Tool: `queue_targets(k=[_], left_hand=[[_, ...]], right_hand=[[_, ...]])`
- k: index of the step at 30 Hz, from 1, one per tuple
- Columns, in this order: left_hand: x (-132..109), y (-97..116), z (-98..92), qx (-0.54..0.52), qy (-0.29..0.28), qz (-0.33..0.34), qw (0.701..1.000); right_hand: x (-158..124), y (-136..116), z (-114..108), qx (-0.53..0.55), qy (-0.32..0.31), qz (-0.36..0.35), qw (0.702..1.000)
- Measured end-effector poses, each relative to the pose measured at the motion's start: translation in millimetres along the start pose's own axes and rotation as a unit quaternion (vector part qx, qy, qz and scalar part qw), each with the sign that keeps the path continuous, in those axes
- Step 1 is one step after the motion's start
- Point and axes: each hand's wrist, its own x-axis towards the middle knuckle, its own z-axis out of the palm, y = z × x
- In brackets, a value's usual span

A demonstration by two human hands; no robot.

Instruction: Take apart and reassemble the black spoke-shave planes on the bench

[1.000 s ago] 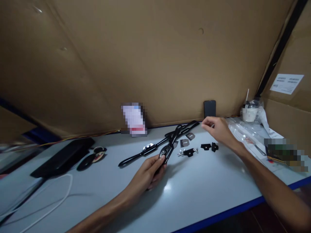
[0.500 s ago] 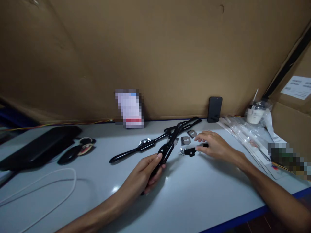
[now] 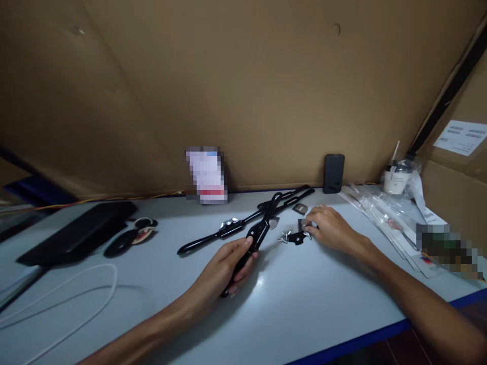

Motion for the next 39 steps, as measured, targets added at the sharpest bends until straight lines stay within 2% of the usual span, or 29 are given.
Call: queue_targets(k=[5,9,16,23,27,30,32,34,39], left_hand=[[3,2,2.4,-0.008,0.013,-0.006,1.0],[7,3,12.1,0.013,0.043,0.011,0.999],[10,-2,31.9,0.048,0.035,0.104,0.993],[4,-6,22.5,0.057,0.008,0.084,0.995],[4,-4,18.6,0.049,-0.007,0.059,0.997],[3,-1,17.3,0.042,-0.016,0.047,0.998],[2,0,16.5,0.027,-0.023,0.042,0.998],[1,2,15.7,0.012,-0.033,0.036,0.999],[1,1,14.5,0.003,-0.038,0.011,0.999]], right_hand=[[1,15,-10,0.011,0.015,0.069,0.997],[2,12,-10,0.034,-0.036,0.065,0.997],[5,11,-3,0.085,-0.031,0.1,0.991],[5,14,-9,0.123,-0.05,0.103,0.986],[0,2,-14,0.18,0.008,0.083,0.98],[-4,-14,-13,0.297,0.009,0.09,0.951],[-6,-27,-11,0.416,-0.036,0.117,0.901],[-9,-37,-8,0.496,-0.053,0.129,0.857],[-15,-54,4,0.525,-0.037,0.138,0.839]])
